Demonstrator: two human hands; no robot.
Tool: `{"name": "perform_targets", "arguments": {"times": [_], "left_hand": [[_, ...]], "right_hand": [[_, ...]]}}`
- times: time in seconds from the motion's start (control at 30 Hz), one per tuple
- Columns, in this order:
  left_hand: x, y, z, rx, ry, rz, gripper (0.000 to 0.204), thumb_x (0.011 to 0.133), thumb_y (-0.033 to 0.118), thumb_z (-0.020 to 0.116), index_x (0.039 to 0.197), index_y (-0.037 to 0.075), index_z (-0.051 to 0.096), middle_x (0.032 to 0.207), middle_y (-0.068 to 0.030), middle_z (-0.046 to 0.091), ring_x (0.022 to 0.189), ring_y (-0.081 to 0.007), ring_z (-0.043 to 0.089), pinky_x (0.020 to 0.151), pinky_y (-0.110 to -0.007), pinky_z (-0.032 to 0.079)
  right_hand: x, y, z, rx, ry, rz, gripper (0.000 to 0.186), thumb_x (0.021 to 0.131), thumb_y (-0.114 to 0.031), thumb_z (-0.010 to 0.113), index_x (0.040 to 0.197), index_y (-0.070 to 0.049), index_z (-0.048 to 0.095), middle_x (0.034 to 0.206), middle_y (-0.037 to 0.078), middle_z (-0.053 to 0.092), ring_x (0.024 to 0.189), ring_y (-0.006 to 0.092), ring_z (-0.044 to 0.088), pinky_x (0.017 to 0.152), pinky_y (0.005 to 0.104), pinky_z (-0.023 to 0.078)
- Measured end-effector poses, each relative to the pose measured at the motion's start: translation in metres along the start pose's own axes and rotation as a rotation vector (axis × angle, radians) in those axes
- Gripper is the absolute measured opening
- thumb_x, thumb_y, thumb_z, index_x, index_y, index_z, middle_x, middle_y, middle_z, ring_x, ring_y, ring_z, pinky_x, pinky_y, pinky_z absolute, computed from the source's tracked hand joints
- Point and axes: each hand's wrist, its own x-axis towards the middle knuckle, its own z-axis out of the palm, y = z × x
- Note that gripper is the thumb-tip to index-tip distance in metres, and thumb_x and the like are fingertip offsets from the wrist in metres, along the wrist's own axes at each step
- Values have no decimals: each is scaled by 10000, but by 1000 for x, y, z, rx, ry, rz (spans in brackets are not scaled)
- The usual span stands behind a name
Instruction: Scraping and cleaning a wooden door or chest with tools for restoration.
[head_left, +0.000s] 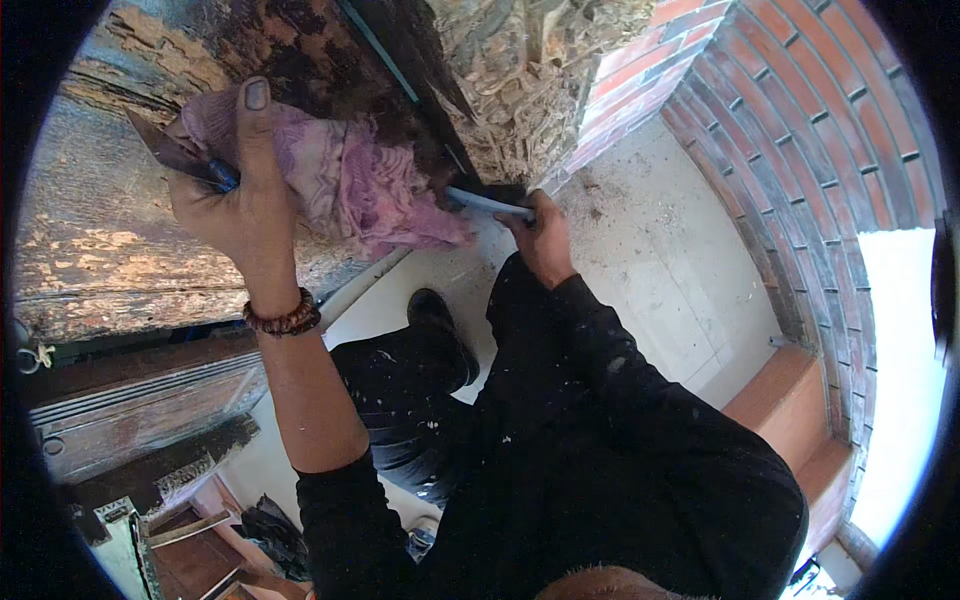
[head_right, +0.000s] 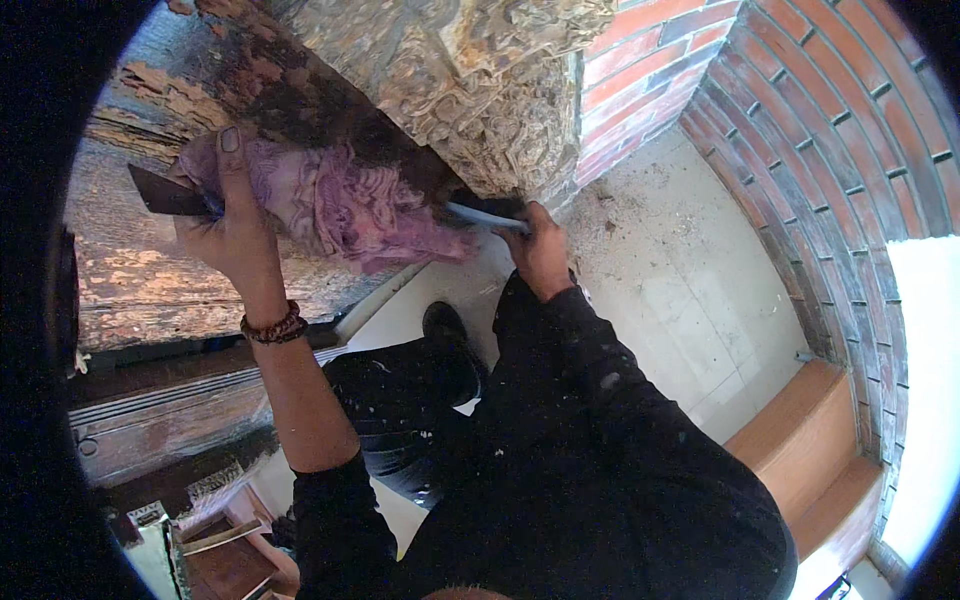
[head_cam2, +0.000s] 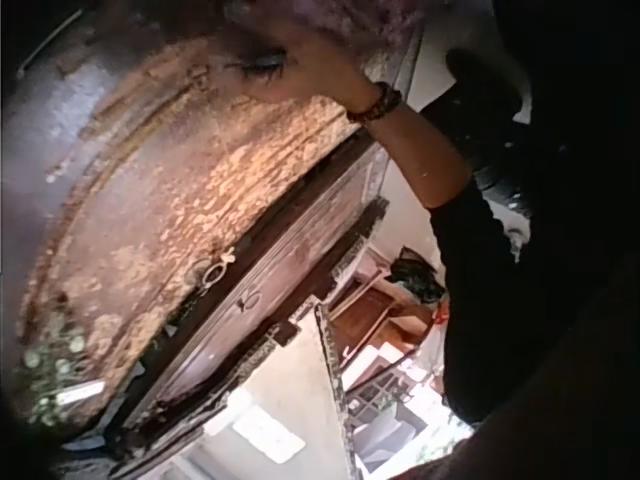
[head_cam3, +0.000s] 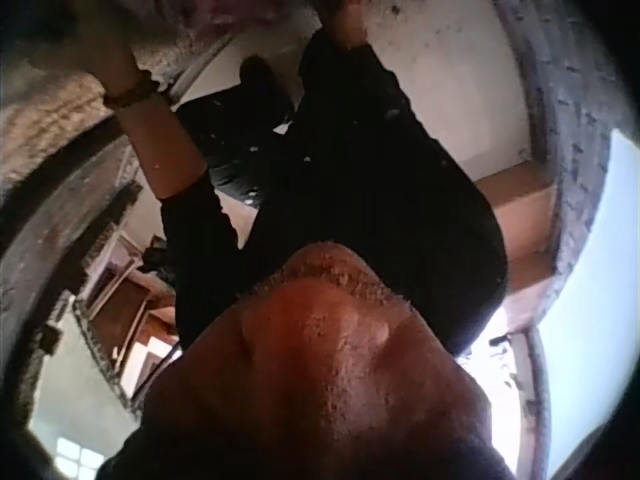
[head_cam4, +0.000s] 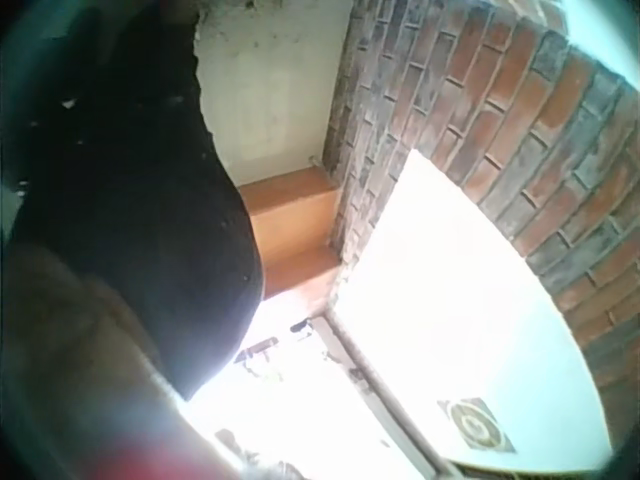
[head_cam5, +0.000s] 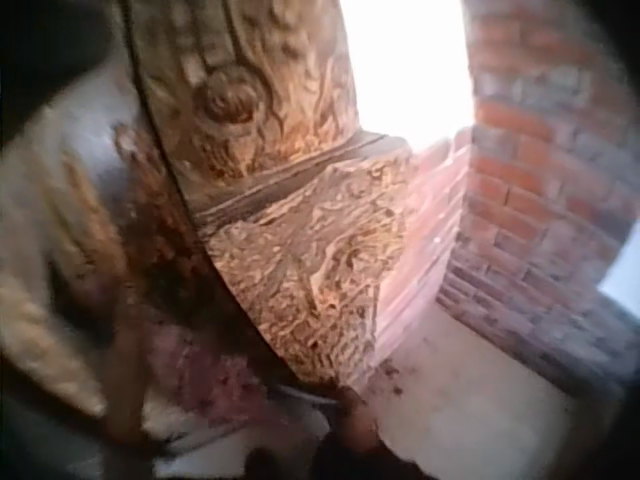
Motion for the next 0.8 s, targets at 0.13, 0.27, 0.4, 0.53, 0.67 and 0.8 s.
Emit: {"name": "perform_targets", "arguments": {"times": [0.13,0.27,0.4,0.53,0.67,0.8], "left_hand": [[5,2,-9,9,18,-95,214,852,150,807,920,-8,679,863,0,683,765,-63,574,709,-231,458],[2,10,5,43,-36,-87,281,829,190,831,936,12,642,847,16,636,752,-72,550,695,-233,450],[-7,10,9,100,-103,-19,333,813,223,845,970,34,620,868,13,613,772,-74,538,679,-235,446],[-14,5,13,76,-218,41,385,792,248,865,984,46,599,878,4,603,778,-80,525,692,-228,455],[-22,16,36,5,-252,74,427,771,238,881,1012,44,587,882,-11,621,787,-84,550,708,-235,477],[-29,11,26,53,-362,19,424,772,209,876,1040,39,596,894,-29,639,812,-92,583,715,-248,493]], "right_hand": [[9,34,-61,108,-4,80,258,788,-153,813,944,4,680,776,154,703,701,230,679,646,374,524],[21,-8,-15,106,-104,54,334,788,-181,813,1021,1,659,866,210,696,778,299,689,704,422,536],[-6,-6,-17,-17,-62,136,350,760,-213,842,953,-1,642,872,220,695,796,310,699,694,418,537],[8,-9,-57,-38,-37,195,347,756,-219,847,954,0,666,819,184,704,741,277,699,668,368,537],[11,10,-15,28,43,54,347,765,-210,843,988,-4,674,866,183,705,785,265,694,700,364,532],[34,114,-136,-111,53,258,221,823,-169,789,939,-15,679,822,122,723,727,183,677,657,335,531]]}}
